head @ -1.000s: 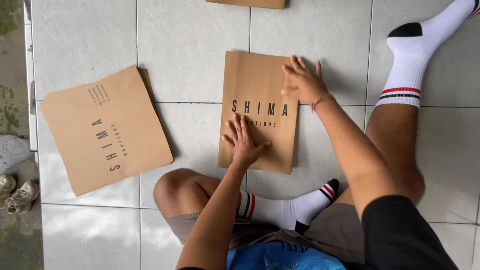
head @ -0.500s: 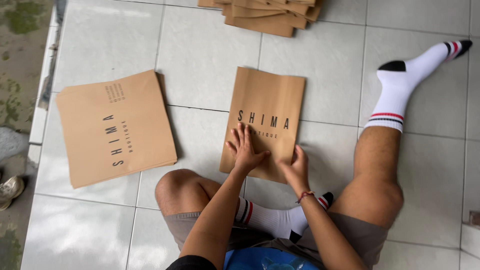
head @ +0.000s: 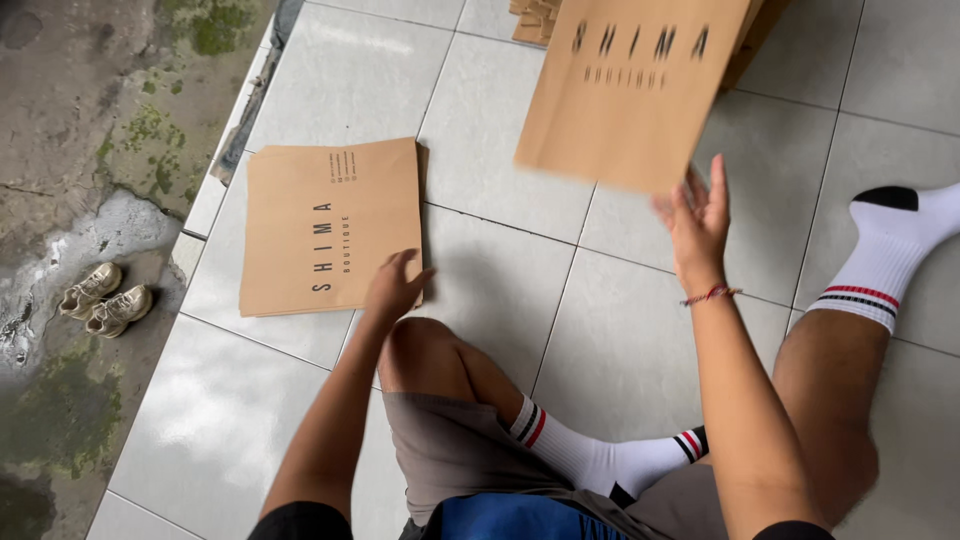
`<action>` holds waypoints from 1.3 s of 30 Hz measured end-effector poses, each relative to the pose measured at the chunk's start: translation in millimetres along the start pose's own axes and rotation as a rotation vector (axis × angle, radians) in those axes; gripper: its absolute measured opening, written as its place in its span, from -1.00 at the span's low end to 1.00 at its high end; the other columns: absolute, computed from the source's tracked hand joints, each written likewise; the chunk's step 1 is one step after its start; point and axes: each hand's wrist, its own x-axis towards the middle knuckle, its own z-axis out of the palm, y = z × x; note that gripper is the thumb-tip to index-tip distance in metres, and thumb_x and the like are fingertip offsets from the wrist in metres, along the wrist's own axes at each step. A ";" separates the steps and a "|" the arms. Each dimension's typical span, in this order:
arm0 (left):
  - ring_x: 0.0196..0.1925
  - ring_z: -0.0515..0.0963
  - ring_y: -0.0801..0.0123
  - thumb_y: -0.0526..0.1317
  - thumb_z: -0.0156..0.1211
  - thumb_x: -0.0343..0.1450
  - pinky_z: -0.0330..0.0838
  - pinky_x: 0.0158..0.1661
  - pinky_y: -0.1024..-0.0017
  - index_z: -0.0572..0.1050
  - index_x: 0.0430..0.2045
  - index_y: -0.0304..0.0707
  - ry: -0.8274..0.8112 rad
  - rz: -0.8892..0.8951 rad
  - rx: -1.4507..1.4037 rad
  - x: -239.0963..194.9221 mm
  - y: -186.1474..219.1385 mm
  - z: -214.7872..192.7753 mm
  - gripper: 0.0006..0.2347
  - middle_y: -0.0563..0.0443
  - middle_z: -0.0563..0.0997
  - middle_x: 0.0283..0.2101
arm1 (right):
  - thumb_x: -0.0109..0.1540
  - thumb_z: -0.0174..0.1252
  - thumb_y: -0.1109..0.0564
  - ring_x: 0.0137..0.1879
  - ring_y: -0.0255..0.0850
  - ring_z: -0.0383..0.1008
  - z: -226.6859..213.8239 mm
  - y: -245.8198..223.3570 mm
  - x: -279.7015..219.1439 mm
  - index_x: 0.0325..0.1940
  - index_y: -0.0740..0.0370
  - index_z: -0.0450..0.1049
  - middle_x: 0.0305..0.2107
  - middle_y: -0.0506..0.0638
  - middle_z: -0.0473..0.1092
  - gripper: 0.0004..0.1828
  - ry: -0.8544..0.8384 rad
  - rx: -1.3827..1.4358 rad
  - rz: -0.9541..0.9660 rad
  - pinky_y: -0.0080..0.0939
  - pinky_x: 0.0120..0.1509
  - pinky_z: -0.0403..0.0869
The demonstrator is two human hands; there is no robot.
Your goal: The person sits on a tiled floor and repeatedly folds flat brown paper bags labeled 'SHIMA BOUTIQUE' by hand. They fold the sides inward, crease the edges, and stack the finished bags into a pile.
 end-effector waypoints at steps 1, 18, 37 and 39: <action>0.45 0.63 0.04 0.34 0.40 0.50 0.55 0.36 -0.08 0.52 0.46 0.10 0.010 0.002 -0.001 -13.9 0.4 -19.3 -0.35 0.07 0.63 0.40 | 0.73 0.02 0.28 0.65 -0.02 0.40 -2.5 6.8 4.8 0.90 -0.19 -0.20 0.72 0.15 0.16 -0.22 -0.005 0.003 -0.008 0.23 0.64 0.57; -0.11 0.88 -0.01 -0.03 0.29 0.53 0.77 -0.10 -0.02 0.84 -0.20 0.32 -0.192 0.057 0.505 9.8 4.9 -12.7 -0.83 0.03 0.85 -0.22 | 0.51 0.20 0.12 0.46 -0.09 0.58 15.0 85.9 -193.8 0.64 0.08 0.45 0.44 0.12 0.52 -0.44 -0.324 -0.268 0.567 -0.08 0.37 0.56; 0.22 0.69 0.03 0.24 0.30 0.53 0.78 -0.03 0.03 0.64 0.22 -0.10 -0.115 0.048 0.337 -0.5 163.2 149.3 -0.49 -0.06 0.64 0.13 | 0.26 0.33 0.47 0.30 0.23 0.52 -107.9 56.3 -138.9 0.89 0.24 -0.07 0.32 0.46 0.34 0.18 0.044 -0.394 0.472 0.23 0.29 0.58; 0.45 0.41 -0.15 0.24 0.29 0.55 0.63 0.20 -0.12 0.41 0.48 -0.19 -0.041 -0.223 -0.180 13.1 127.0 177.0 -0.33 -0.15 0.35 0.36 | 0.18 0.38 0.49 0.13 0.14 0.55 -118.2 51.2 -155.5 0.80 0.33 0.13 0.12 0.37 0.35 0.10 0.111 -0.508 0.435 0.17 0.21 0.57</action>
